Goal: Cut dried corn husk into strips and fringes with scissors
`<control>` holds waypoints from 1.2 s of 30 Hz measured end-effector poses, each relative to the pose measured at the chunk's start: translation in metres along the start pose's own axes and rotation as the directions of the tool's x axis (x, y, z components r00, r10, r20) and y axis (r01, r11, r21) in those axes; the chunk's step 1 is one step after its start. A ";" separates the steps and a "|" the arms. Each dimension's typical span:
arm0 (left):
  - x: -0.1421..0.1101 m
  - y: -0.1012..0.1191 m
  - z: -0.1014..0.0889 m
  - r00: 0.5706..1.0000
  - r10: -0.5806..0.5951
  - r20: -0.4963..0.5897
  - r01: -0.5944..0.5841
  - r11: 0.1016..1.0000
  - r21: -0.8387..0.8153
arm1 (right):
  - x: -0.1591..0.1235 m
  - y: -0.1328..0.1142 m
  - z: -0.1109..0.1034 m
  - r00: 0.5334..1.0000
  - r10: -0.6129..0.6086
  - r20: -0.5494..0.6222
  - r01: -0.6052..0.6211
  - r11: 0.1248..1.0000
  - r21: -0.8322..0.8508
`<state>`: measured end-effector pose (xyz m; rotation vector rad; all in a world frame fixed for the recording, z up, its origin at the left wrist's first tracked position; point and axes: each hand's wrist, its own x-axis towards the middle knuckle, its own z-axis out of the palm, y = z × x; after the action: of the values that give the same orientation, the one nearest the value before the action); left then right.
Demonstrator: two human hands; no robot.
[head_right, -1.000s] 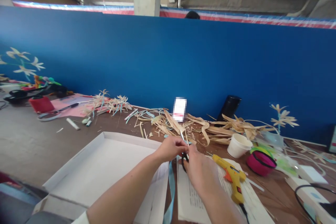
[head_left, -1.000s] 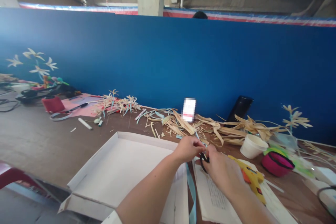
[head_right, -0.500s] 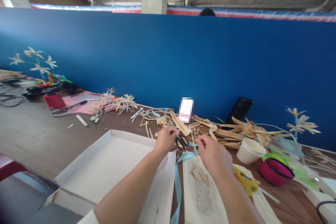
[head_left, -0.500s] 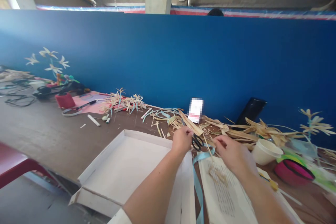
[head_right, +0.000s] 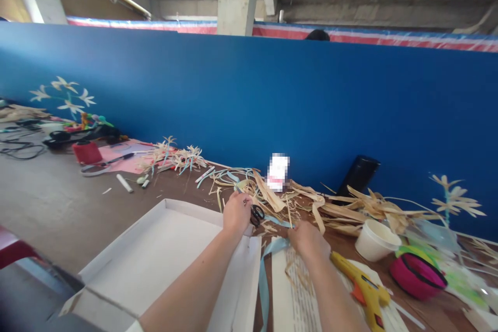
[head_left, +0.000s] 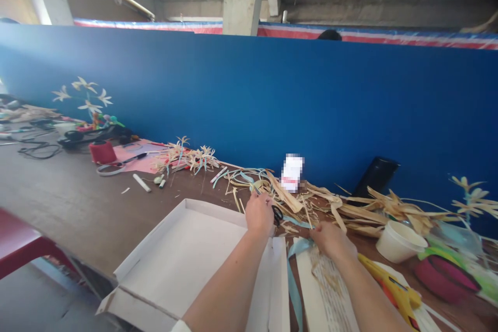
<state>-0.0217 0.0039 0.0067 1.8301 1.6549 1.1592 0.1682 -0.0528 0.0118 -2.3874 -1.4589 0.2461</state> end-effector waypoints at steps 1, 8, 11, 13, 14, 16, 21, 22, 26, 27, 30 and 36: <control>0.001 0.000 -0.001 0.999 -0.003 -0.039 0.003 1.000 0.000 | 0.000 0.002 -0.002 1.000 -0.001 -0.012 0.001 0.999 0.033; -0.002 0.004 0.000 0.999 0.048 -0.020 -0.051 0.980 -0.190 | -0.007 0.008 -0.012 0.990 -0.017 -0.138 0.071 0.916 0.395; -0.006 0.009 0.011 0.981 0.032 0.190 0.045 0.919 -0.391 | -0.011 0.004 -0.008 0.985 -0.037 -0.168 0.133 0.781 0.610; -0.009 0.013 0.018 0.937 0.002 0.351 0.187 0.843 -0.505 | -0.014 0.000 -0.006 0.981 -0.040 -0.189 0.168 0.665 0.728; -0.009 0.014 0.021 0.914 -0.005 0.406 0.246 0.802 -0.544 | -0.015 -0.001 -0.006 0.978 -0.037 -0.204 0.184 0.609 0.771; -0.010 0.017 0.023 0.882 0.001 0.470 0.321 0.730 -0.603 | -0.019 -0.003 -0.006 0.972 -0.021 -0.233 0.210 0.513 0.832; -0.012 0.021 0.024 0.836 0.040 0.547 0.415 0.606 -0.679 | -0.030 -0.004 -0.008 0.977 0.065 -0.205 0.161 0.410 0.898; -0.014 0.022 0.023 0.820 0.050 0.570 0.438 0.586 -0.681 | -0.033 -0.004 -0.008 0.982 0.074 -0.176 0.131 0.410 0.902; -0.019 0.026 0.023 0.770 0.109 0.628 0.470 0.567 -0.676 | -0.045 -0.007 -0.002 0.995 0.068 -0.070 0.035 0.421 0.906; -0.019 0.027 0.022 0.766 0.114 0.633 0.469 0.574 -0.671 | -0.047 -0.008 0.000 0.997 0.057 -0.055 0.027 0.417 0.909; -0.021 0.029 0.020 0.762 0.101 0.640 0.473 0.588 -0.656 | -0.050 -0.009 0.005 1.000 0.010 -0.018 0.013 0.383 0.924; -0.023 0.028 0.016 0.731 0.111 0.673 0.483 0.613 -0.625 | -0.052 -0.011 0.009 0.993 -0.085 0.081 -0.058 0.255 0.965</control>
<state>0.0091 -0.0207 0.0120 1.1885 0.7035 0.7659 0.1324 -0.0927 0.0056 -1.2717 -0.8501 0.9874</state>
